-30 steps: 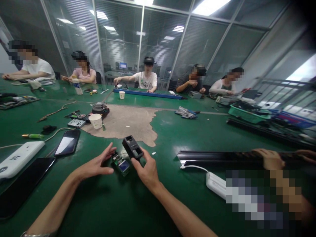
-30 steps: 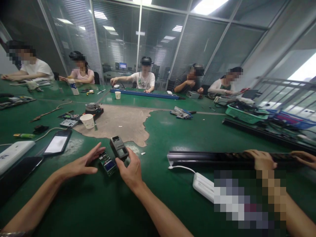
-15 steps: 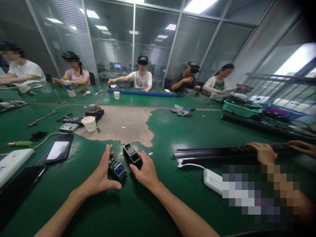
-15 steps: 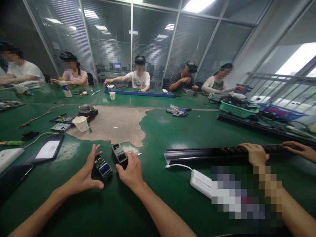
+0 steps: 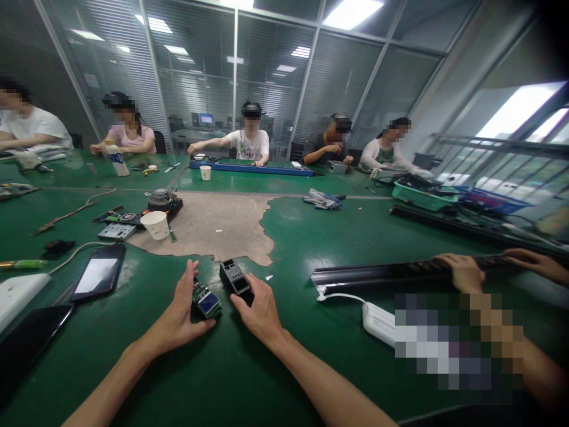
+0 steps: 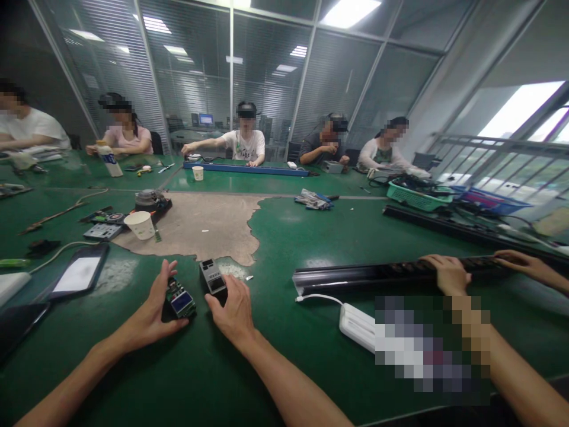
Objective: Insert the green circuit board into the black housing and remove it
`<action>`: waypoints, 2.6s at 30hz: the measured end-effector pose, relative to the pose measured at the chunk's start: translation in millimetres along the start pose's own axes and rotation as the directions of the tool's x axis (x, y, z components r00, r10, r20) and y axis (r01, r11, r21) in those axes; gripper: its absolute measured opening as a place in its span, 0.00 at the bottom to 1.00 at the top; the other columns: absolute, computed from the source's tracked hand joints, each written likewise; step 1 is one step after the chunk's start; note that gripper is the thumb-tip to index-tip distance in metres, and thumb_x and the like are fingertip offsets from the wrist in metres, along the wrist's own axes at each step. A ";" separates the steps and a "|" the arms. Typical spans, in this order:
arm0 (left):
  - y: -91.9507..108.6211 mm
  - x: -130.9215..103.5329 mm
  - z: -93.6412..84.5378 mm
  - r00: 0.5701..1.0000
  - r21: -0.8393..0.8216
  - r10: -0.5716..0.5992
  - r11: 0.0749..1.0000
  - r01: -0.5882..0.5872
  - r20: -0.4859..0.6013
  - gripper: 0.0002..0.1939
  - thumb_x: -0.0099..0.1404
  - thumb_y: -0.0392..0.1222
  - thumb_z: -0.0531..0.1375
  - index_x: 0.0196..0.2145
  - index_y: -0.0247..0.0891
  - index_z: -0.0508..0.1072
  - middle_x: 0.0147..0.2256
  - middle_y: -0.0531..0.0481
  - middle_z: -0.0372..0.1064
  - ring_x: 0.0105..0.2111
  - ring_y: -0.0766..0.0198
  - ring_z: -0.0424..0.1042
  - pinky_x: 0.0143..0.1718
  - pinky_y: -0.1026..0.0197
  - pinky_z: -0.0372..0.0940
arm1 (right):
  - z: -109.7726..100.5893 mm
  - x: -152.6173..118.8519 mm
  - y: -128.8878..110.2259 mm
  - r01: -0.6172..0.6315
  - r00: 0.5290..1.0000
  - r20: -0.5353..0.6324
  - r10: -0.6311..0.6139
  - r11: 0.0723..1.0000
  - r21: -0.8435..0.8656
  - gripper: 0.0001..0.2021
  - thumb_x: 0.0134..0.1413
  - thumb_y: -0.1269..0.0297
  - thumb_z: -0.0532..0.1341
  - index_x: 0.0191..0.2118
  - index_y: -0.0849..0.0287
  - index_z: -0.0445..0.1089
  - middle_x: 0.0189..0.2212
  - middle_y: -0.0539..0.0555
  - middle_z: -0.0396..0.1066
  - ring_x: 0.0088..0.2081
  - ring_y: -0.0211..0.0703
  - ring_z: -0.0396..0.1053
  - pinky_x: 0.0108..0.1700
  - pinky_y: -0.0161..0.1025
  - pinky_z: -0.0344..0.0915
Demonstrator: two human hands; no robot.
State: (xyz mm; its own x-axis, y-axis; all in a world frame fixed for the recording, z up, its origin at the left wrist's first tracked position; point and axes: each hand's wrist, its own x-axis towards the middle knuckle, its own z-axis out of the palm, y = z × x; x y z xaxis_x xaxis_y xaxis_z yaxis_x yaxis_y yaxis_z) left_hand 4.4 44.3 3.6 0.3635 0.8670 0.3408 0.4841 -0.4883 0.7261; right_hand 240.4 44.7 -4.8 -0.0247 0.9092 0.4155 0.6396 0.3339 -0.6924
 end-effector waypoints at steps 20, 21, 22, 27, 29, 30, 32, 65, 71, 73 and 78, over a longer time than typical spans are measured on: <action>-26.6 -7.9 -29.1 0.989 -0.360 -0.077 0.925 0.118 0.126 0.58 0.60 0.45 0.66 0.70 0.50 0.25 0.72 0.50 0.22 0.69 0.45 0.25 0.67 0.42 0.26 | 4.7 5.6 -89.3 0.079 0.990 0.116 -0.082 0.996 0.031 0.18 0.49 0.58 0.68 0.45 0.57 0.71 0.42 0.57 0.74 0.44 0.52 0.72 0.50 0.47 0.65; -29.4 -8.2 -30.2 0.990 -0.422 -0.085 0.898 0.126 0.113 0.54 0.62 0.44 0.63 0.70 0.49 0.27 0.72 0.51 0.24 0.70 0.46 0.26 0.67 0.42 0.26 | 5.2 5.0 -90.8 0.081 0.989 0.125 -0.082 0.997 0.009 0.18 0.49 0.57 0.68 0.45 0.58 0.70 0.42 0.57 0.74 0.44 0.52 0.71 0.51 0.47 0.65; -31.8 -8.3 -30.1 0.991 -0.477 -0.087 0.870 0.125 0.100 0.52 0.62 0.42 0.61 0.70 0.49 0.29 0.72 0.51 0.26 0.70 0.47 0.26 0.67 0.43 0.25 | 5.4 4.3 -91.7 0.086 0.987 0.137 -0.084 0.996 -0.011 0.17 0.49 0.58 0.68 0.44 0.58 0.70 0.41 0.57 0.74 0.44 0.52 0.71 0.51 0.47 0.65; -35.2 -5.4 -22.5 0.991 -0.622 -0.130 0.773 0.128 0.042 0.50 0.57 0.35 0.56 0.71 0.47 0.34 0.71 0.53 0.32 0.70 0.51 0.27 0.68 0.45 0.25 | 6.2 1.1 -88.8 0.106 0.979 0.179 -0.092 0.992 -0.066 0.14 0.51 0.58 0.66 0.42 0.58 0.69 0.38 0.55 0.73 0.41 0.50 0.71 0.47 0.45 0.65; -33.3 -3.7 -20.3 0.991 -0.648 -0.135 0.753 0.116 0.019 0.50 0.56 0.34 0.56 0.71 0.46 0.35 0.71 0.52 0.33 0.70 0.53 0.28 0.68 0.46 0.25 | 6.3 1.5 -87.1 0.112 0.977 0.189 -0.095 0.990 -0.080 0.15 0.50 0.58 0.67 0.42 0.58 0.69 0.38 0.55 0.73 0.40 0.50 0.71 0.47 0.45 0.65; -32.3 -2.8 -19.6 0.991 -0.659 -0.136 0.745 0.106 0.006 0.50 0.56 0.34 0.56 0.71 0.45 0.35 0.71 0.52 0.34 0.70 0.53 0.29 0.68 0.46 0.25 | 6.2 2.2 -86.6 0.120 0.974 0.201 -0.101 0.989 -0.085 0.15 0.50 0.58 0.67 0.41 0.58 0.69 0.37 0.55 0.73 0.40 0.50 0.71 0.47 0.45 0.65; -31.2 -1.1 -18.8 0.990 -0.676 -0.139 0.731 0.095 -0.010 0.50 0.56 0.34 0.56 0.71 0.44 0.36 0.71 0.50 0.36 0.70 0.53 0.30 0.68 0.47 0.25 | 5.8 3.9 -85.4 0.132 0.968 0.229 -0.107 0.987 -0.096 0.14 0.49 0.57 0.67 0.40 0.58 0.69 0.36 0.55 0.74 0.39 0.50 0.72 0.46 0.46 0.66; -7.5 0.9 -15.7 0.988 -0.269 -0.118 0.953 0.140 0.097 0.71 0.50 0.61 0.71 0.69 0.49 0.20 0.71 0.41 0.26 0.69 0.38 0.35 0.66 0.33 0.35 | 18.0 17.8 0.2 -0.092 0.995 0.023 0.093 0.996 -0.011 0.27 0.51 0.62 0.63 0.57 0.62 0.65 0.55 0.64 0.69 0.59 0.59 0.64 0.62 0.55 0.59; -7.5 0.0 -2.7 0.998 -0.139 -0.057 0.988 0.060 0.024 0.70 0.52 0.51 0.73 0.68 0.51 0.19 0.71 0.42 0.18 0.68 0.34 0.35 0.65 0.31 0.37 | 20.7 15.0 -3.9 -0.047 0.999 -0.006 0.046 0.995 -0.085 0.28 0.46 0.64 0.64 0.56 0.61 0.65 0.54 0.65 0.69 0.61 0.63 0.61 0.62 0.60 0.58; -8.2 1.4 -2.2 0.998 -0.166 -0.058 0.985 0.057 -0.002 0.66 0.55 0.47 0.71 0.69 0.51 0.21 0.71 0.41 0.21 0.68 0.33 0.37 0.64 0.30 0.38 | 22.2 13.5 -3.5 -0.029 0.999 -0.030 0.027 0.996 -0.083 0.30 0.46 0.63 0.65 0.58 0.62 0.63 0.55 0.66 0.68 0.60 0.65 0.62 0.61 0.62 0.58; -9.7 4.3 -5.2 0.993 -0.202 -0.107 0.975 0.096 -0.045 0.66 0.53 0.41 0.71 0.69 0.52 0.22 0.69 0.39 0.35 0.65 0.32 0.46 0.62 0.29 0.44 | 24.4 10.3 -1.1 -0.010 0.998 -0.070 0.005 0.998 -0.064 0.30 0.48 0.62 0.65 0.58 0.61 0.64 0.54 0.65 0.69 0.57 0.63 0.65 0.60 0.62 0.60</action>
State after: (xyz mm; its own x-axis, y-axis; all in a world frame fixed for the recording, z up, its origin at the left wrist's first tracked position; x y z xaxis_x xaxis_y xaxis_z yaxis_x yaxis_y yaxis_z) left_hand -2.9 53.3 1.1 0.2741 0.9177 0.2877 0.3461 -0.3732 0.8608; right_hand 220.7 59.7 -14.2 0.0322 0.8915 0.4518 0.6874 0.3084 -0.6576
